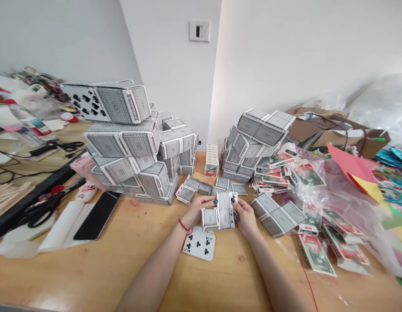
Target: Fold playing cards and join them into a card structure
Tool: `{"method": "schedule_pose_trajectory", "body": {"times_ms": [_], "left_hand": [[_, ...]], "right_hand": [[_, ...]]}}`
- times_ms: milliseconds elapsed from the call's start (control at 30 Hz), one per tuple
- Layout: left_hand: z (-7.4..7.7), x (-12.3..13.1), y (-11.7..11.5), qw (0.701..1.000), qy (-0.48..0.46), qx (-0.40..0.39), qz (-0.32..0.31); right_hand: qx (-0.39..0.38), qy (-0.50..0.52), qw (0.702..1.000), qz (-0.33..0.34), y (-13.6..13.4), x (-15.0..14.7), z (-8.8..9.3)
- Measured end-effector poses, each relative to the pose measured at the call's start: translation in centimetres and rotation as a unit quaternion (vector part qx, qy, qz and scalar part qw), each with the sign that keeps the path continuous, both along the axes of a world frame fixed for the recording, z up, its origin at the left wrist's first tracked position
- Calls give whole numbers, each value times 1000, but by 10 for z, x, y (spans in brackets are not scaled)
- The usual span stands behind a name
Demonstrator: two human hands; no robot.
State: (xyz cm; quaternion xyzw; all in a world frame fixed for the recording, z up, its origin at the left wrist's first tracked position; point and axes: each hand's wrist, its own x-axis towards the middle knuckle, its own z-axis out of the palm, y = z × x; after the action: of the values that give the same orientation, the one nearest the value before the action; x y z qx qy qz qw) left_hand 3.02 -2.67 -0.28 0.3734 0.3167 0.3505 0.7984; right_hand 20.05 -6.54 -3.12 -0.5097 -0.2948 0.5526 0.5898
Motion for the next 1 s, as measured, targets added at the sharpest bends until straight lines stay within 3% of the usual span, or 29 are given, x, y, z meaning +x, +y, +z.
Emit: {"method": "schedule_pose_trajectory", "body": {"times_ms": [467,700,867,1000], "left_hand": [[8,-6,0,1000,-1,13,-5],[1,-9,4,997,41,35,-55],[-3,-9,7,993,90,53,-60],[-3,-10,7,992,91,66,-64]], "right_hand": [[22,-60,998,-6,-1,-1,-1],[27,-96,995,-2,-4,-3,4],[40,-141,989,-14,-5,-2,5],[12,-121,993,-5,-4,1,0]]}}
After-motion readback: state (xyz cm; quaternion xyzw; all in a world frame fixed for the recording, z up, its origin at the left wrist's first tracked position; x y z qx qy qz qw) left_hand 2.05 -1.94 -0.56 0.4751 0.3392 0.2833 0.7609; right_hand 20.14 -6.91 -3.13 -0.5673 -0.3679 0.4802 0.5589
